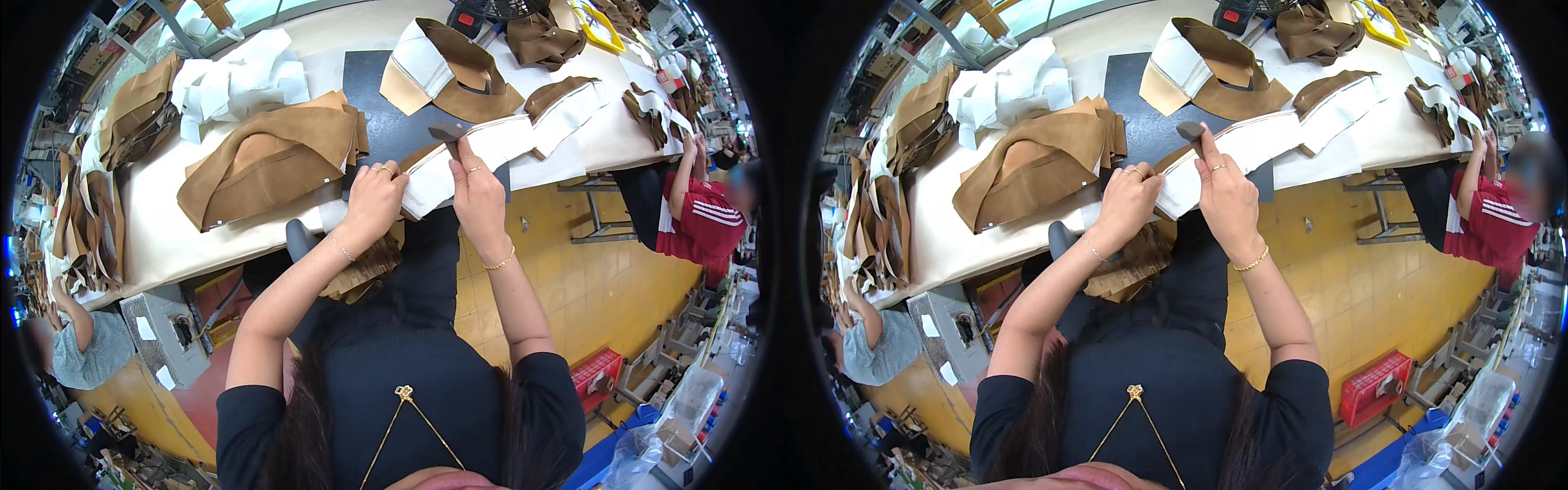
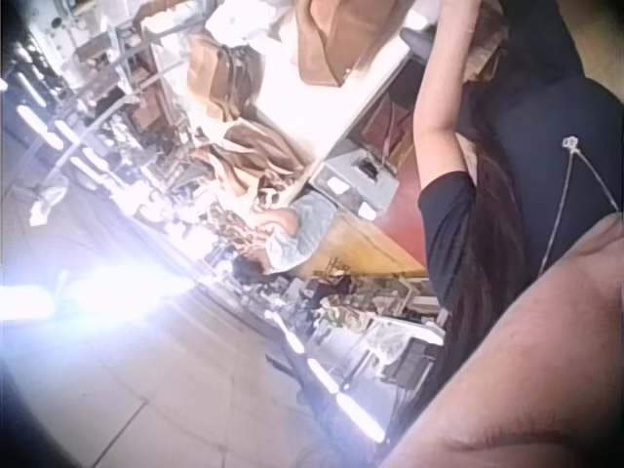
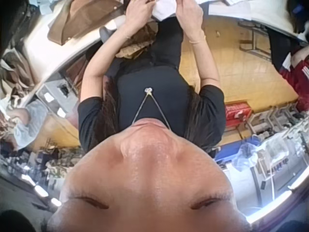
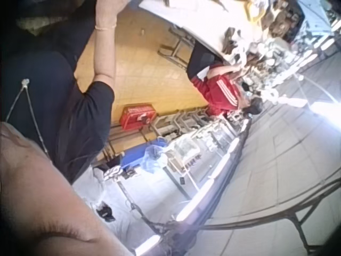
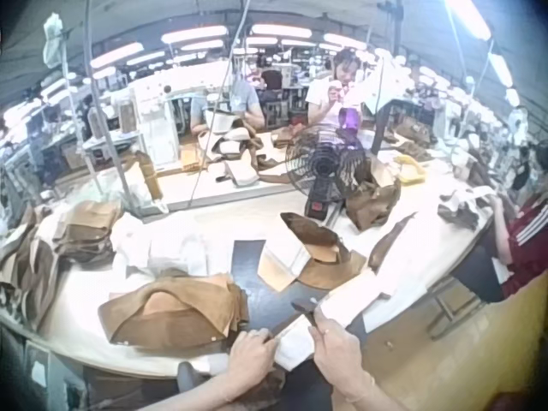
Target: The person uses a wooden mallet to tap the edges of white and brown leather pieces on a workbench. They repeatedly pick up, align, and tap the pieces, then place them into a pile.
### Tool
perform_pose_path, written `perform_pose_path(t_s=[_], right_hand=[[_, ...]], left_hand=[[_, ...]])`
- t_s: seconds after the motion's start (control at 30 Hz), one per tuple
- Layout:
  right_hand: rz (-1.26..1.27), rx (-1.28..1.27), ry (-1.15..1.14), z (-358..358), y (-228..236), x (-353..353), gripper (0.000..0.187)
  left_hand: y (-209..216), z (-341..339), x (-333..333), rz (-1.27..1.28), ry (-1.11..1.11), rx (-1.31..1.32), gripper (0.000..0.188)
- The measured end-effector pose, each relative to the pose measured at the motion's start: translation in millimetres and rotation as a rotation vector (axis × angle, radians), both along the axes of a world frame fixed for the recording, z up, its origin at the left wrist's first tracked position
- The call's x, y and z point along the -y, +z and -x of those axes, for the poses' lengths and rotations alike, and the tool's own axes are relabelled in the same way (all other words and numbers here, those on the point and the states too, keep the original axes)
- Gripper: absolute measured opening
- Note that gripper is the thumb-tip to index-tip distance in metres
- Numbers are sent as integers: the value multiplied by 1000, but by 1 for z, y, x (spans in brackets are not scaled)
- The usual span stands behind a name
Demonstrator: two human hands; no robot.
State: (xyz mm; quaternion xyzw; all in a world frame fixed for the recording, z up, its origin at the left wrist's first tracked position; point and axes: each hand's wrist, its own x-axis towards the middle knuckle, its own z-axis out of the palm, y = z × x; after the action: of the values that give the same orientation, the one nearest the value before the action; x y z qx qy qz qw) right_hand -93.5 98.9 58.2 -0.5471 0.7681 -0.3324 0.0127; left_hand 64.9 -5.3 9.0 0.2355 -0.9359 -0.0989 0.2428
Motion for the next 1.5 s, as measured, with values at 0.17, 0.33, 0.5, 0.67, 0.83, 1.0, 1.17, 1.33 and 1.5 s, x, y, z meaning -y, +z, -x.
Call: perform_pose_path(t_s=[0.17,0.33,0.5,0.67,0.83,1.0,1.17,1.33,1.5], right_hand=[[-366,-109,90,12,10,0,46],[-66,12,79,2,2,1,46],[-260,-104,179,1,23,1,46],[-223,-69,155,-5,-1,-5,46],[-375,-141,227,-2,20,4,47],[-228,-61,198,-19,9,-4,47],[-231,-89,216,-12,9,-7,50],[-150,-37,264,-19,-8,-9,50],[-82,-19,243,-27,11,-7,49]], left_hand=[[2,-2,-2,101,15,53,8],[3,-3,-5,142,5,59,12],[5,-6,-7,162,28,104,13],[5,-6,-8,-3,61,28,16],[7,-18,-6,-411,161,-3,15],[8,-18,-21,-33,124,49,11],[1,-25,-20,-120,171,-38,7],[6,-22,-24,-38,164,-40,10],[0,-32,-22,-133,145,-73,12]])
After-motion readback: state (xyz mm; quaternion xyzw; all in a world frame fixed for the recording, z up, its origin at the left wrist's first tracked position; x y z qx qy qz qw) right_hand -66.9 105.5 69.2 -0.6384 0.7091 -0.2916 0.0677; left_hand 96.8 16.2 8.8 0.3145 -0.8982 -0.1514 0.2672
